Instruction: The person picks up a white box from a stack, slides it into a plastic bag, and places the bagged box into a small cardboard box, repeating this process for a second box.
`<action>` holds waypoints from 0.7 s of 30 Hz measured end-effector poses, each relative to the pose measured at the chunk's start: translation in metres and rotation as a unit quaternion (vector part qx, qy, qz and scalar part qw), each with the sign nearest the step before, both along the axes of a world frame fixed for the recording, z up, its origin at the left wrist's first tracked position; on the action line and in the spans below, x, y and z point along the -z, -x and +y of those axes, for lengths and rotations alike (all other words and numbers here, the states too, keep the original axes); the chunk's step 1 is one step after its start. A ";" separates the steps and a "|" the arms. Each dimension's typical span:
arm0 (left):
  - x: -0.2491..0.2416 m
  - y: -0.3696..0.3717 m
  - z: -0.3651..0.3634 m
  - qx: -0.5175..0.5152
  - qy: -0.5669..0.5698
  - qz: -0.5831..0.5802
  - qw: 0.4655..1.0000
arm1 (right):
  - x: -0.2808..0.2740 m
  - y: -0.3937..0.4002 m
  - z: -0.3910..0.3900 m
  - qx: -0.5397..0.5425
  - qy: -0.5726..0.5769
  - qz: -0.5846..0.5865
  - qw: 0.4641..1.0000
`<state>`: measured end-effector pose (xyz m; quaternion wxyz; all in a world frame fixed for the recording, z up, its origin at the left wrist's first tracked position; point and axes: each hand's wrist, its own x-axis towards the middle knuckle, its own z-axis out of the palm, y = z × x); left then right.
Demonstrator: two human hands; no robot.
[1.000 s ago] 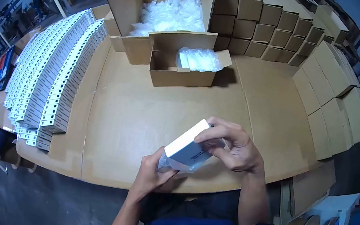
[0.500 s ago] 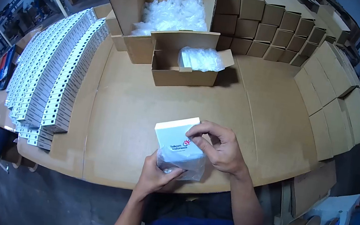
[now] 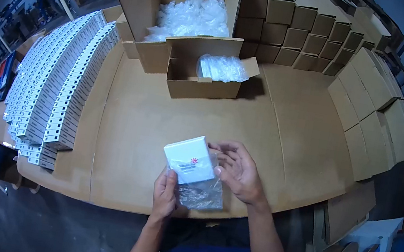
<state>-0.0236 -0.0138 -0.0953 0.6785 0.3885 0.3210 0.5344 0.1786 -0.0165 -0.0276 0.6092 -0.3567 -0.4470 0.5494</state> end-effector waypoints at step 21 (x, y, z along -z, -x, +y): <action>0.010 0.003 0.004 -0.036 -0.061 0.056 0.996 | 0.042 0.025 -0.016 0.059 0.103 0.209 0.971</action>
